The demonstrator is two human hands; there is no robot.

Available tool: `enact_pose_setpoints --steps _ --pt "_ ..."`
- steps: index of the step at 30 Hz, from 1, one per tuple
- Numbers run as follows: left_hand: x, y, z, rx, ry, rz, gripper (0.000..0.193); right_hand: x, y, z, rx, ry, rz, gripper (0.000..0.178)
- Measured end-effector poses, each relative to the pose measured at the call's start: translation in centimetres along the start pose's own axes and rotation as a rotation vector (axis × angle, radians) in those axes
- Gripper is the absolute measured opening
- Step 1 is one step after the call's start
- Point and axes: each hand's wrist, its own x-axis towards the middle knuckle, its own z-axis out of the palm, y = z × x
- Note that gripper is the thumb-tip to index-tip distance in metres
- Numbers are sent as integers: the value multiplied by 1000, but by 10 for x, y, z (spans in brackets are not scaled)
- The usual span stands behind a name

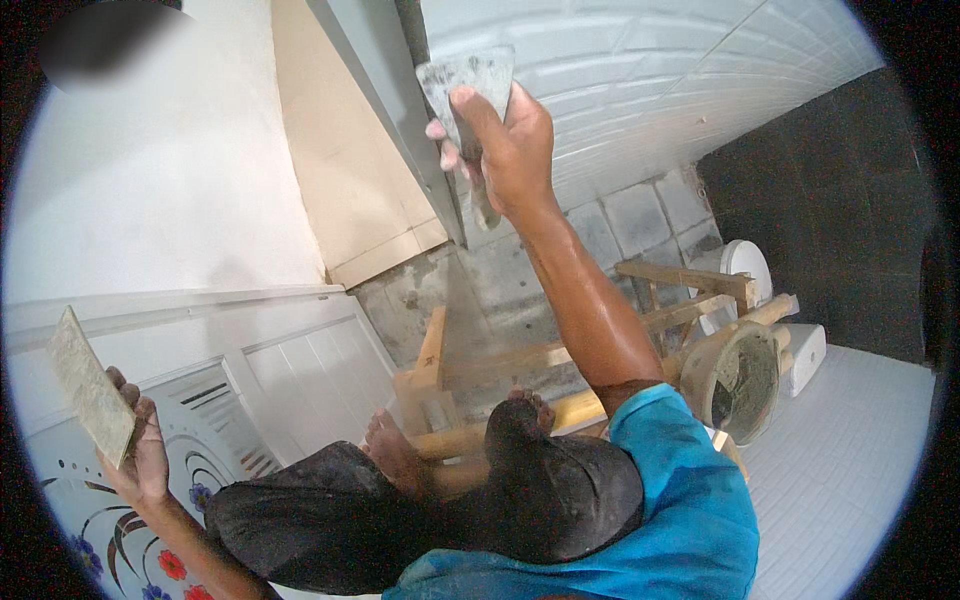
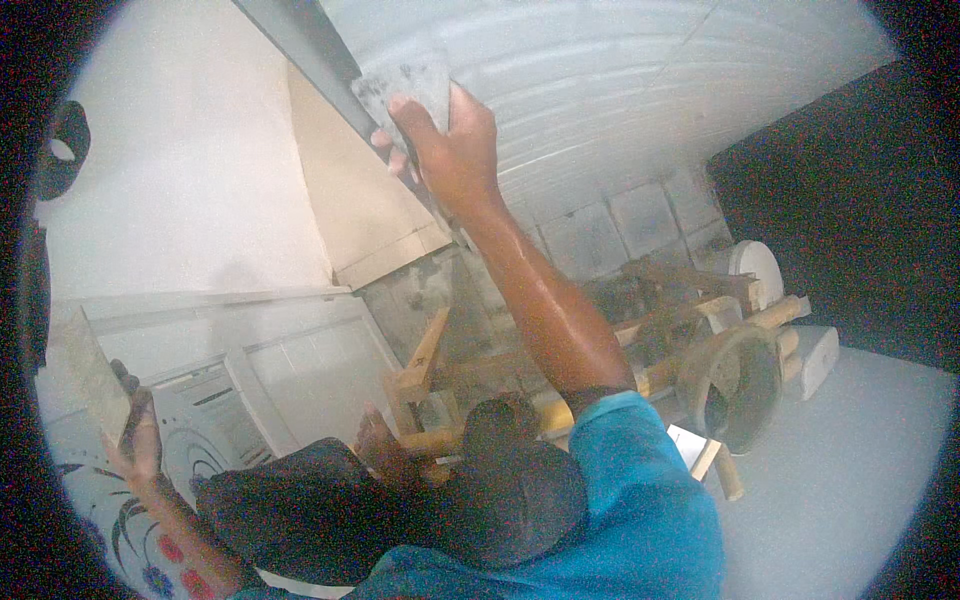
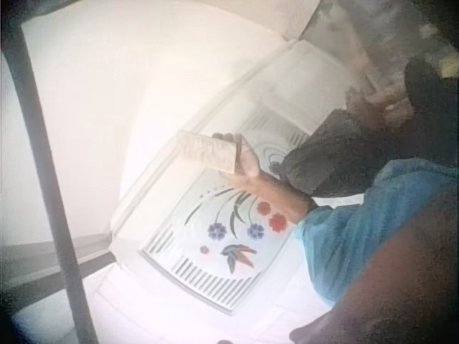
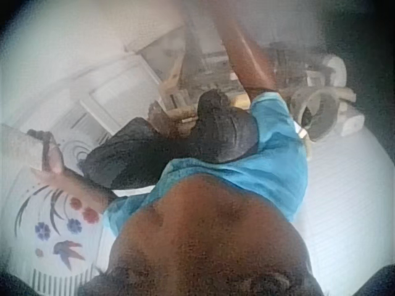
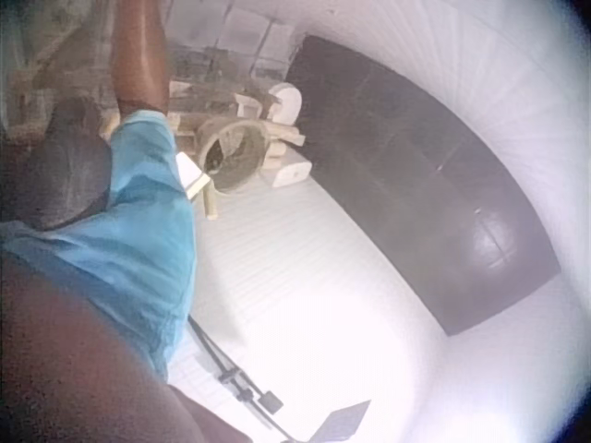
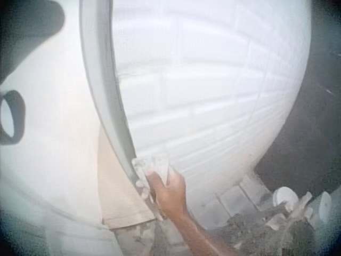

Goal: The person applies grout to the gaps between white wall tiles using a trowel and a sponge, then wipes the tile surfaces to remove excess material. The person works on the upper wall area near a doorway while standing on a wooden scaffold.

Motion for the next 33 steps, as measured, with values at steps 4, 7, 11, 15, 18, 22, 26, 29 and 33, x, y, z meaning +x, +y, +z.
enact_pose_setpoints --steps 4,7,11,15,18,22,26,29,33 --pt "8 -19 -3 522 193 130 45 -11 12 -7 -122 66 175 27" --pt "18 -52 28 620 168 150 43 -60 26 -25 -232 121 455 25" --pt "34 -121 119 759 38 203 39 -118 32 -50 -173 262 514 26" --pt "59 -165 225 769 -180 379 64 -145 10 -62 -162 395 411 30" --pt "63 -190 279 605 -221 439 37 -159 -23 -72 -190 431 419 30" --pt "70 -240 299 495 -184 445 32 -174 -71 -90 -317 438 342 27" --pt "87 -288 302 459 -151 524 29 -178 -110 -95 -369 501 273 25" --pt "106 -261 341 530 -118 597 28 -179 -137 -91 -383 479 182 24" --pt "131 -141 429 357 -40 1019 21 -184 -170 -84 -398 442 131 25"
